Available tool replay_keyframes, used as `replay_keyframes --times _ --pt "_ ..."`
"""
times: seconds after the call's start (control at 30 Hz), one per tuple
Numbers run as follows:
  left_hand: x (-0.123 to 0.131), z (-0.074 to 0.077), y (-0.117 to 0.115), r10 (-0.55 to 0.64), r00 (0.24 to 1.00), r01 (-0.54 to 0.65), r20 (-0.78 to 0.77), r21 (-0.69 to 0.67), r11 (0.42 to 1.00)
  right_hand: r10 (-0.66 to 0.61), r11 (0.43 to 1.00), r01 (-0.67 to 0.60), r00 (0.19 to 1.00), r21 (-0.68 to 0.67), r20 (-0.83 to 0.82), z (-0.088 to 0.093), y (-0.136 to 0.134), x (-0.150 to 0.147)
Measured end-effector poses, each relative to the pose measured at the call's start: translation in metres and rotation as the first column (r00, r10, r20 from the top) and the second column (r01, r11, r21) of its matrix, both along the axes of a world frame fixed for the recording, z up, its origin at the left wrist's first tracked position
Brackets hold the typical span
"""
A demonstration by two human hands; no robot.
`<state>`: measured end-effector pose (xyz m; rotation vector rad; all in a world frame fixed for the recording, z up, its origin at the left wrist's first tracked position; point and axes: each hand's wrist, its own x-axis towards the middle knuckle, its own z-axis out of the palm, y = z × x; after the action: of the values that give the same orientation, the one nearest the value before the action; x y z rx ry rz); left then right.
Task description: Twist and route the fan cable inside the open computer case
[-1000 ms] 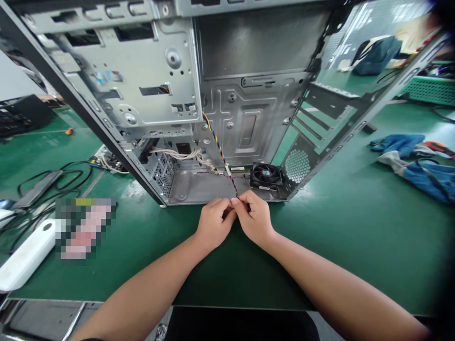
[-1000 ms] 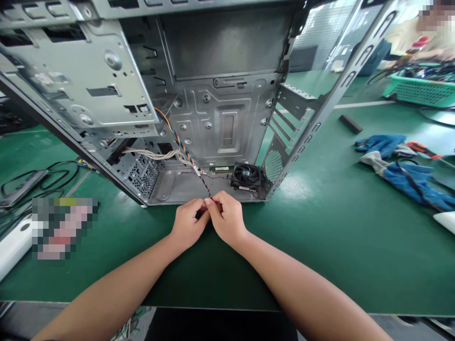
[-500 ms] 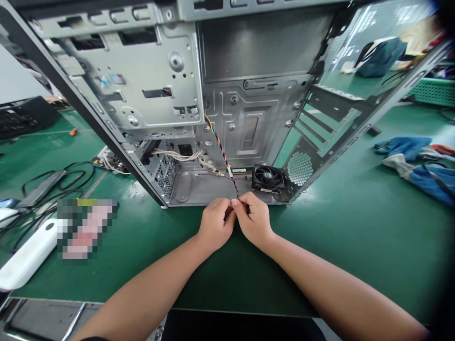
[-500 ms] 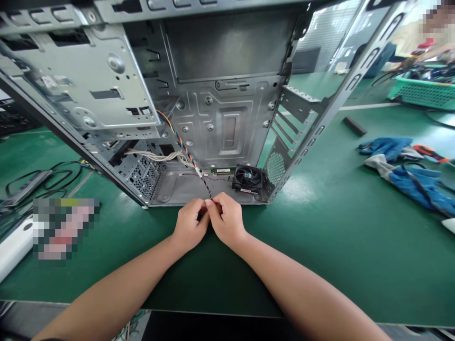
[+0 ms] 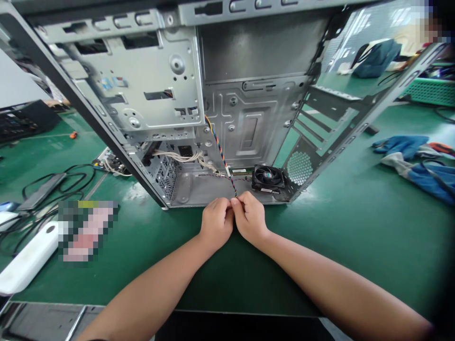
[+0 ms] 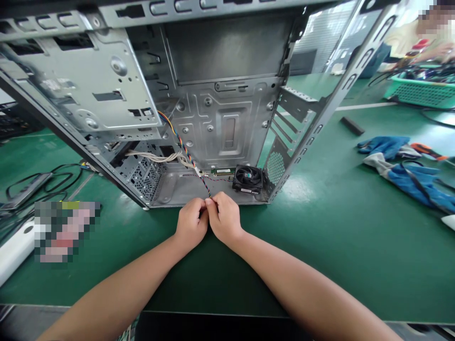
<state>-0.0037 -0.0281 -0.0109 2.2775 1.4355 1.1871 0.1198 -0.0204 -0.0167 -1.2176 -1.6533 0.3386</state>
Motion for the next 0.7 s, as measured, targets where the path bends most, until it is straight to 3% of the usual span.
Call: replay_keyframes --times 0.7 --pt "0.0021 -0.001 -0.0008 0.005 1.0 -0.004 0.028 -0.01 1.0 0.02 1.0 -0.02 0.999 -0.014 -0.033 0.0028 -0.0011 0.0027"
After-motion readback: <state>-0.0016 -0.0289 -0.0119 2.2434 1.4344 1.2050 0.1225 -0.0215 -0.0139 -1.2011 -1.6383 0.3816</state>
